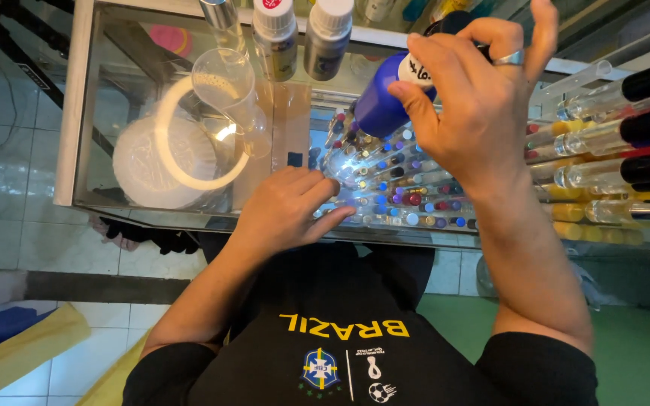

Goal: The person pours a clear liquid from a white bottle into a small plastic cup. They then use a syringe to draw a blue liquid from a blue bottle and transfer it into the same cup.

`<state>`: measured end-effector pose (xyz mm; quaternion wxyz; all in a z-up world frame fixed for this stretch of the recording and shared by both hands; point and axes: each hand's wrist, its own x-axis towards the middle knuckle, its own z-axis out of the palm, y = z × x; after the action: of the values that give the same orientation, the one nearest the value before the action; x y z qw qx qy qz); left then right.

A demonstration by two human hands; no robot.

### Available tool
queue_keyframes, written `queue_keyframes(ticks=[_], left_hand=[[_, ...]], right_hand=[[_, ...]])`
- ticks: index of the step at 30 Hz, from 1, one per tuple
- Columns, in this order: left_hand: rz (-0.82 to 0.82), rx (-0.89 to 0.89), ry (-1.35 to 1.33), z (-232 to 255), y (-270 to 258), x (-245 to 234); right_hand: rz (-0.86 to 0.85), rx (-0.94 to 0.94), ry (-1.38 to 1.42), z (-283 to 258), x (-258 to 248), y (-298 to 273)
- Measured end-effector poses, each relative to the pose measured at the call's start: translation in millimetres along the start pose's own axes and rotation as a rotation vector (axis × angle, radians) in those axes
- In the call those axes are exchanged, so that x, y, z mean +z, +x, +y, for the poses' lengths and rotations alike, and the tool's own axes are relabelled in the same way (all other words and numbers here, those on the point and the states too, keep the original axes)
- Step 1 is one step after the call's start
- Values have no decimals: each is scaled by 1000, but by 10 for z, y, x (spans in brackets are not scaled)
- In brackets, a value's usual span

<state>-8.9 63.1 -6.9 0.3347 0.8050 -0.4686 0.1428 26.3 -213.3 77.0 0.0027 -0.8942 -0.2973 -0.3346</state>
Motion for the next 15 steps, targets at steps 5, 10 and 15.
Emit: queue_keyframes(ticks=[5, 10, 15], left_hand=[[-7, -3, -5, 4, 11, -5], [-14, -5, -4, 24, 35, -42], [-7, 8, -9, 15, 39, -32]], right_hand=[[17, 5, 20, -27, 0, -19], [40, 29, -4, -69, -14, -14], [236, 209, 67, -50, -183, -128]])
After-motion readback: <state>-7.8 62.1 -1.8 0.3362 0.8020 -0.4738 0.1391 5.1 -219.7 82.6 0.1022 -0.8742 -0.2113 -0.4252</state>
